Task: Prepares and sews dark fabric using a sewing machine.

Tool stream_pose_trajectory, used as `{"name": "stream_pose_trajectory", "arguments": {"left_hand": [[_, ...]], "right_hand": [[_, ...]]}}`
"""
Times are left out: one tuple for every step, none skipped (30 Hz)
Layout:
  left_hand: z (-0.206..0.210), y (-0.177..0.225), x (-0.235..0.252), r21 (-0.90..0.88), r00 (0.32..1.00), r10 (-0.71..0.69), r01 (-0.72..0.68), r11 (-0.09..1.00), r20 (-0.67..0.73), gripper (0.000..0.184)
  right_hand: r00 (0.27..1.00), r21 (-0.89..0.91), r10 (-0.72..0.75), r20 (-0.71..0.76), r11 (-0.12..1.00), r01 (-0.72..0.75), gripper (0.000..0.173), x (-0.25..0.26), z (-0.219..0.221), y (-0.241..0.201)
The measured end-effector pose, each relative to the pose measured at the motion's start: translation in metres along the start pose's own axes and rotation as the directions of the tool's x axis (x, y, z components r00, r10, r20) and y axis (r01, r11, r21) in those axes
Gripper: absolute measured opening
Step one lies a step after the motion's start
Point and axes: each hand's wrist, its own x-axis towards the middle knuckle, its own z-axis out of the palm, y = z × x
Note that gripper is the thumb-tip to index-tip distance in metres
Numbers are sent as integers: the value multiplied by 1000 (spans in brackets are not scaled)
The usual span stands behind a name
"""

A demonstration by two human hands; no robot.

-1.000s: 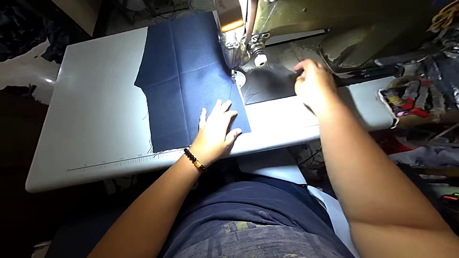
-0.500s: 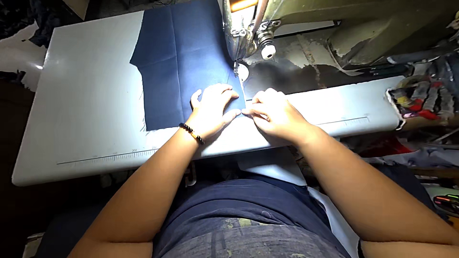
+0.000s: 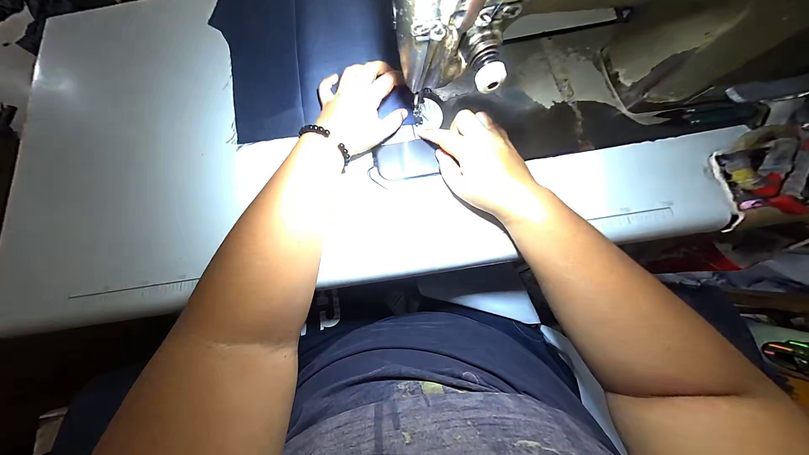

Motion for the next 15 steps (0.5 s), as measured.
{"name": "stream_pose_trajectory", "arguments": {"left_hand": [[1, 0, 1, 27, 1000, 1, -1, 1000, -8, 55], [3, 0, 0, 48, 1000, 6, -6, 999, -17, 54], [4, 0, -1, 59, 1000, 11, -9, 998, -26, 52], [5, 0, -1, 61, 1000, 10, -8, 998, -30, 52], [5, 1, -2, 59, 999, 9, -7, 998, -38, 51], [5, 1, -2, 55, 999, 6, -4, 998, -42, 51], [5, 2, -3, 56, 999, 1, 1, 998, -43, 50], [4, 3, -4, 62, 999, -7, 10, 998, -39, 49], [3, 3, -4, 66, 999, -10, 12, 998, -36, 48], [3, 4, -4, 68, 999, -9, 12, 998, -33, 48], [3, 4, -5, 67, 999, -4, 6, 998, -35, 48], [3, 5, -5, 63, 999, -1, 3, 998, -36, 48], [2, 5, -5, 65, 999, 0, 2, 998, -37, 48], [1, 5, -4, 70, 999, 0, 2, 998, -37, 48], [1, 5, -4, 73, 999, -1, 3, 997, -32, 48]], "right_hand": [[1000, 4, 3, 4, 1000, -3, 41, 0, 0, 0], [1000, 8, 7, 12, 1000, -8, 42, 1, -1, 0], [1000, 7, 13, 22, 1000, -13, 42, 1, -1, -1], [999, 6, 19, 32, 1000, -19, 42, 2, -2, -1], [999, 4, 22, 39, 1000, -22, 42, 2, -3, -1], [999, 5, 22, 42, 1000, -22, 42, 2, -3, -1], [999, 5, 23, 45, 1000, -24, 42, 2, -3, -1], [999, 13, 23, 43, 1000, -23, 41, 2, -2, 0], [999, 33, 17, 34, 999, -18, 40, 2, -1, 0], [1000, 75, 5, 0, 997, -5, 37, 0, -1, 0], [996, 147, -18, -85, 989, 30, 32, -4, -1, 1], [974, 218, -48, -221, 971, 97, 26, -9, -5, 1], [922, 257, -88, -377, 946, 196, 21, -14, -17, 3], [861, 249, -142, -489, 923, 294, 18, -20, -39, 9], [815, 201, -229, -533, 901, 385, 18, -28, -68, 25]]}}
